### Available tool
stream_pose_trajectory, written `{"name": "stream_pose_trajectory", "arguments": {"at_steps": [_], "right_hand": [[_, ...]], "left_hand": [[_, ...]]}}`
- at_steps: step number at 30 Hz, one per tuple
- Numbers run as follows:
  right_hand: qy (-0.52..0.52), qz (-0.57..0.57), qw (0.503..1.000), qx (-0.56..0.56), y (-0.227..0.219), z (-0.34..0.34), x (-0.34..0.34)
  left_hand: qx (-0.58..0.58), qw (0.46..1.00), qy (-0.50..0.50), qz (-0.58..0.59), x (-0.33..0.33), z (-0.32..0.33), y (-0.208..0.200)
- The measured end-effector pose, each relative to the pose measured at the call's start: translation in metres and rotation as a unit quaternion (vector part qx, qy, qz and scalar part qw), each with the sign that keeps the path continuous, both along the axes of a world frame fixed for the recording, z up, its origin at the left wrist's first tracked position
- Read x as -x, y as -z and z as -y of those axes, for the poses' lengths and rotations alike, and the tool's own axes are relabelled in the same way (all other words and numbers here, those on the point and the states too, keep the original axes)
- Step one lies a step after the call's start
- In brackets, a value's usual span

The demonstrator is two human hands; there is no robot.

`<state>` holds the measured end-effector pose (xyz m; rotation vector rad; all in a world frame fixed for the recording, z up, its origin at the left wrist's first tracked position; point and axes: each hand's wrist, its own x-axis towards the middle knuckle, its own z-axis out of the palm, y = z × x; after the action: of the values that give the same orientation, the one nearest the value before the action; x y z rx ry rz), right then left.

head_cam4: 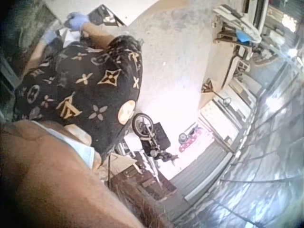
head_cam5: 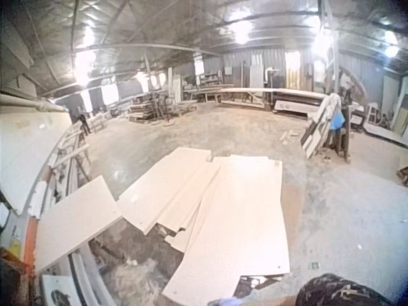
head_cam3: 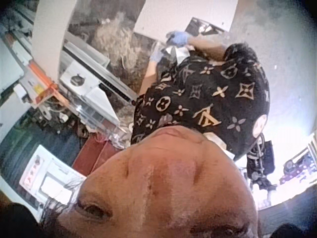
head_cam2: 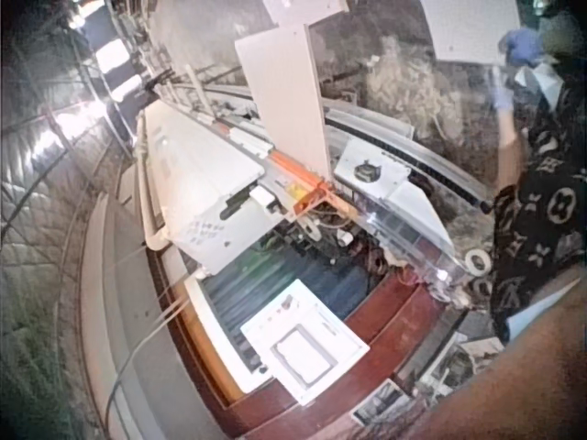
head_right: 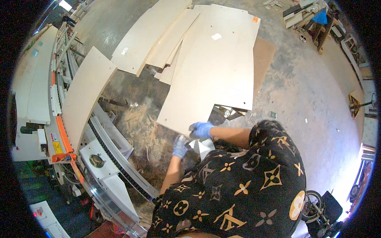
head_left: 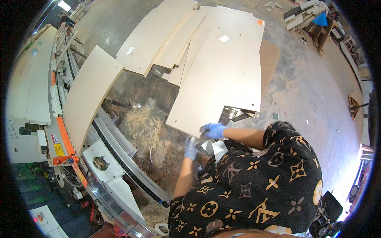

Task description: The person picks up large flat wood panels from a stack and places them one by one onto a conveyor belt. The person repeats this process for multiple panels, moving them from the floor to the machine.

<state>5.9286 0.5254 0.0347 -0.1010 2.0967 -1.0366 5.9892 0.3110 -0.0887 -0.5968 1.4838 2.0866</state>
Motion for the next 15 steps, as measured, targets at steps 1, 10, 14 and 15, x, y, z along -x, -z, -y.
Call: {"name": "stream_pose_trajectory", "arguments": {"at_steps": [1, 10, 14, 15], "right_hand": [[0.035, -0.014, 0.999, 0.014, 0.001, 0.008, -0.001], [0.656, -0.146, 0.733, 0.102, 0.044, -0.141, 0.038], [0.674, 0.120, 0.616, 0.391, 0.059, -0.198, 0.083], [0.616, 0.162, 0.585, 0.502, 0.063, -0.200, 0.090]], "left_hand": [[-0.093, 0.994, 0.008, 0.053, 0.003, -0.010, 0.009], [0.094, 0.964, -0.247, -0.025, -0.045, 0.072, -0.073], [0.072, 0.922, -0.379, -0.044, -0.075, 0.147, -0.134], [0.066, 0.910, -0.409, -0.034, -0.086, 0.166, -0.141]]}}
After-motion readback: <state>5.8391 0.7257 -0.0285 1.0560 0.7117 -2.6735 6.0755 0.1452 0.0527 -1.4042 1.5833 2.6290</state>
